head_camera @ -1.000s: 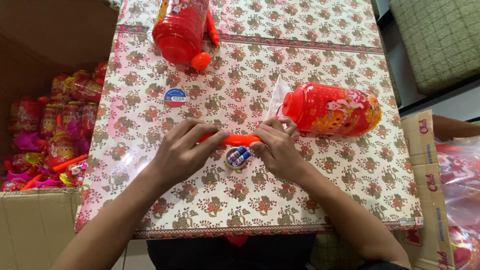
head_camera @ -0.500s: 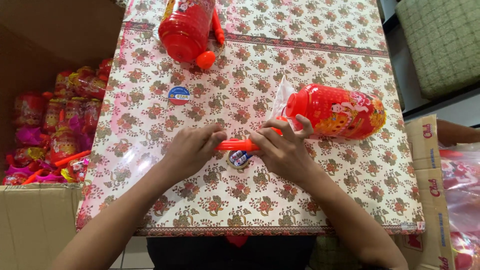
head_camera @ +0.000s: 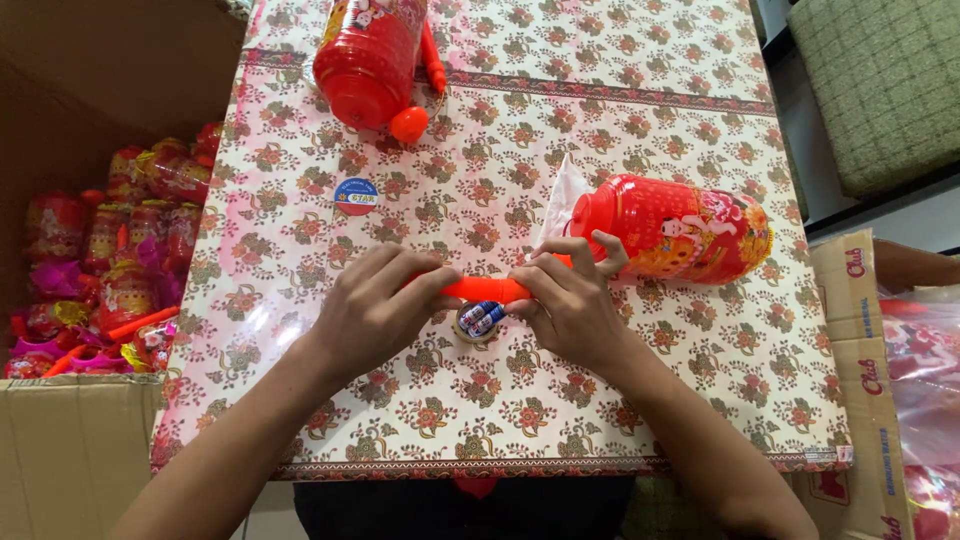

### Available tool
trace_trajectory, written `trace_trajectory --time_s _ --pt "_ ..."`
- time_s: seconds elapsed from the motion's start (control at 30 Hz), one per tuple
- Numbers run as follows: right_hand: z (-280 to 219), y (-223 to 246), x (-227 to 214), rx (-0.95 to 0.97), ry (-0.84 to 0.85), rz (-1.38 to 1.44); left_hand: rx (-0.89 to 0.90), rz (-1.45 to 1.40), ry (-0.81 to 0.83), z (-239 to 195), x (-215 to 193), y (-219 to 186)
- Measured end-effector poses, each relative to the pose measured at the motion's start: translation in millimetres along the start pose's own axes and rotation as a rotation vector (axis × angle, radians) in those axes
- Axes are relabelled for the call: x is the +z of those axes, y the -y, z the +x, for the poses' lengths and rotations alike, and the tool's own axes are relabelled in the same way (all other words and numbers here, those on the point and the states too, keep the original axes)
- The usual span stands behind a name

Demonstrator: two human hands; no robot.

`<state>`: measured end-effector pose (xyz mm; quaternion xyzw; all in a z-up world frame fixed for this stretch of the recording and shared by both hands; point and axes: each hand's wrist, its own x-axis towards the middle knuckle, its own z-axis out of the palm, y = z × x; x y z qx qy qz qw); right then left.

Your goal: The person wipes a lantern with a tissue, puts it into a plastic bag, and later inserts batteries and a handle into another lantern.

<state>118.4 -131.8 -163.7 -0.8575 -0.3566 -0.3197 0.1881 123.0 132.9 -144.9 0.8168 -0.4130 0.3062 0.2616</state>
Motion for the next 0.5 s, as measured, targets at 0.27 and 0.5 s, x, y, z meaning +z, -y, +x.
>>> trace_trajectory --time_s 0.27,0.5 --pt "13 15 -18 -0.15 -0.008 -0.124 -0.873 -0.661 0.346 6 0 0" --pt "0 -4 -1 -0.047 -0.03 -0.08 -0.085 -0.12 0.013 -7 14 3"
